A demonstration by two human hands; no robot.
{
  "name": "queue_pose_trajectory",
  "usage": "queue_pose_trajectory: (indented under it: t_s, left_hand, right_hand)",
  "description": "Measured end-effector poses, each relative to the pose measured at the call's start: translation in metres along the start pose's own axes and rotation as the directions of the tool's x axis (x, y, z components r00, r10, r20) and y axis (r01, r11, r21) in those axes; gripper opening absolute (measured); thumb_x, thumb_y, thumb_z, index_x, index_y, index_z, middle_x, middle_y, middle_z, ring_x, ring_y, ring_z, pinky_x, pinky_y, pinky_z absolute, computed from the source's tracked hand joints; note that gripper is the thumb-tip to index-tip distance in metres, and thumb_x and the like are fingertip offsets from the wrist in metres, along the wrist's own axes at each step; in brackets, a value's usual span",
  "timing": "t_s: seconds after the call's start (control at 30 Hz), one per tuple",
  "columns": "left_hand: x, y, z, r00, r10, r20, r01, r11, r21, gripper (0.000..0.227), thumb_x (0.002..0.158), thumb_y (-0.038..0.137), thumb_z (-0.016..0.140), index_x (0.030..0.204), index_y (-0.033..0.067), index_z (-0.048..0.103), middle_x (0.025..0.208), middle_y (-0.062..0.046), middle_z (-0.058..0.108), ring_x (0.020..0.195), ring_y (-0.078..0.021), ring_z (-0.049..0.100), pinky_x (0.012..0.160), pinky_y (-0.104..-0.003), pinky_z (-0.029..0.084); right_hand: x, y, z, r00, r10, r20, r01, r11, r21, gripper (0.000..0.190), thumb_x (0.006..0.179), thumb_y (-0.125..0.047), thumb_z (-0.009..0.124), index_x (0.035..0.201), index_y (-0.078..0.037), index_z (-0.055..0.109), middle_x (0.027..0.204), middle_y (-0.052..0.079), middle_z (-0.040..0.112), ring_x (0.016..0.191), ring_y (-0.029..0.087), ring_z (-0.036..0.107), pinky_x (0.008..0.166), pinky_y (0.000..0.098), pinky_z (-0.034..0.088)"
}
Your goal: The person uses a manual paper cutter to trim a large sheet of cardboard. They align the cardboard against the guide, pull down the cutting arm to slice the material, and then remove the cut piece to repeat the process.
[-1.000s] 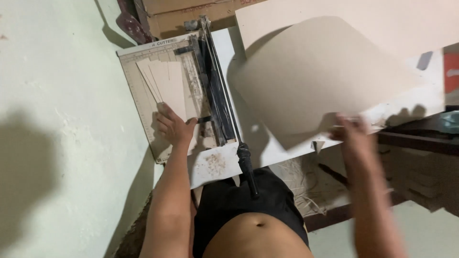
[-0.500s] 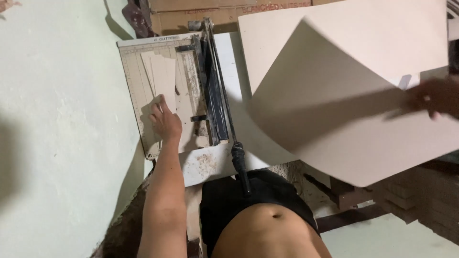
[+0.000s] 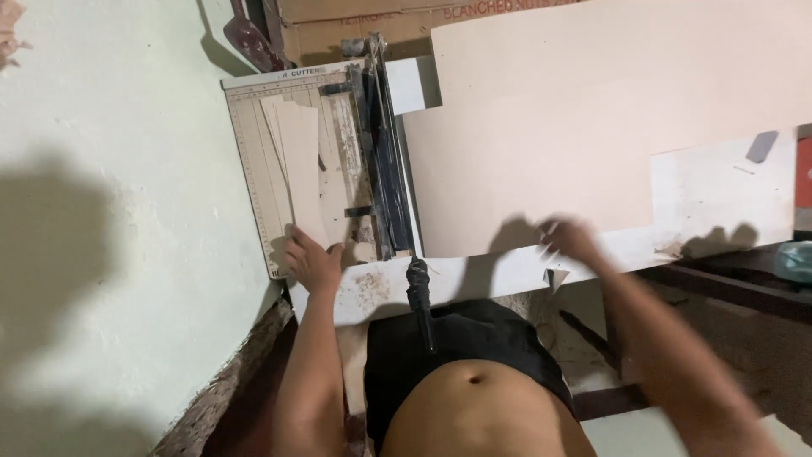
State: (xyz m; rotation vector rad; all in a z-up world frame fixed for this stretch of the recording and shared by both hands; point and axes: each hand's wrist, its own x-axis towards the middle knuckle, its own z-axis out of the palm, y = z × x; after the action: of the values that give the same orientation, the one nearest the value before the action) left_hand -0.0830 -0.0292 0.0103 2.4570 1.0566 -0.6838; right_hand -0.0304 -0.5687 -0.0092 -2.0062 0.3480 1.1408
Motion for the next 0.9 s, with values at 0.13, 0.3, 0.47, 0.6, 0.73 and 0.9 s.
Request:
queue_pose_trajectory:
  t_s: [0.13, 0.3, 0.47, 0.6, 0.73, 0.9]
  left_hand:
    - [0.007, 0.005, -0.009, 0.997, -0.029, 0.067, 0.028, 1.0, 0.01, 0.088, 0.093, 0.024, 0.07, 0.16, 0.0061, 0.015, 0.142, -0.022, 0.038, 0.128, -0.0403, 0.049, 0.099, -0.052, 0.049]
    - [-0.004, 0.019, -0.023, 0.992, -0.02, 0.122, 0.01, 0.996, 0.088, 0.102, 0.088, 0.035, 0.074, 0.162, 0.0085, 0.009, 0.149, -0.022, 0.035, 0.135, -0.0388, 0.046, 0.102, -0.052, 0.049]
    - [-0.059, 0.075, -0.08, 0.984, 0.099, 0.148, -0.116, 0.987, 0.112, 0.095, 0.095, 0.028, 0.068, 0.164, 0.01, 0.006, 0.158, -0.027, 0.023, 0.146, -0.0438, 0.03, 0.113, -0.059, 0.039]
    - [-0.068, 0.095, -0.082, 0.959, 0.242, 0.145, -0.264, 0.952, 0.157, 0.084, 0.098, 0.028, 0.064, 0.163, 0.0115, 0.015, 0.16, -0.025, 0.02, 0.148, -0.0425, 0.027, 0.116, -0.057, 0.037]
    - [-0.069, 0.099, -0.068, 0.934, 0.307, 0.182, -0.333, 0.933, 0.136, 0.084, 0.097, 0.026, 0.067, 0.163, 0.0115, 0.016, 0.161, -0.023, 0.018, 0.149, -0.0427, 0.025, 0.116, -0.06, 0.037]
    - [-0.034, 0.073, -0.033, 0.879, 0.445, 0.172, -0.469, 0.872, 0.14, 0.078, 0.099, 0.031, 0.065, 0.16, 0.0167, 0.02, 0.154, -0.017, 0.022, 0.143, -0.0388, 0.03, 0.109, -0.058, 0.043]
  right_hand:
    - [-0.019, -0.019, 0.104, 0.943, 0.324, 0.077, -0.318, 0.804, 0.503, 0.105, 0.093, -0.069, 0.065, 0.16, -0.003, 0.017, 0.117, 0.043, 0.064, 0.102, 0.057, 0.068, 0.084, 0.0713, 0.052]
    - [0.008, -0.023, 0.137, 0.907, 0.413, -0.081, -0.008, 0.209, 0.978, 0.061, 0.097, -0.029, 0.077, 0.14, -0.008, 0.038, 0.098, 0.009, 0.062, 0.09, 0.029, 0.071, 0.086, 0.0481, 0.063]
    - [-0.015, -0.029, 0.149, 0.902, 0.388, -0.189, 0.104, 0.229, 0.968, 0.036, 0.099, -0.023, 0.074, 0.124, -0.011, 0.051, 0.087, 0.001, 0.058, 0.072, 0.017, 0.066, 0.071, 0.0311, 0.066]
    - [-0.027, -0.042, 0.182, 0.873, 0.385, -0.3, 0.217, 0.246, 0.945, 0.034, 0.1, -0.019, 0.071, 0.125, -0.005, 0.054, 0.085, 0.006, 0.062, 0.071, 0.019, 0.072, 0.074, 0.0372, 0.07]
    - [-0.022, -0.048, 0.193, 0.863, 0.334, -0.378, 0.272, 0.325, 0.906, 0.033, 0.101, -0.019, 0.07, 0.123, 0.0, 0.055, 0.085, 0.01, 0.064, 0.075, 0.021, 0.073, 0.077, 0.042, 0.069]
    - [-0.04, -0.036, 0.201, 0.852, 0.333, -0.403, 0.256, 0.407, 0.877, 0.031, 0.102, -0.02, 0.069, 0.122, 0.0, 0.055, 0.086, 0.009, 0.062, 0.076, 0.02, 0.073, 0.077, 0.0395, 0.068]
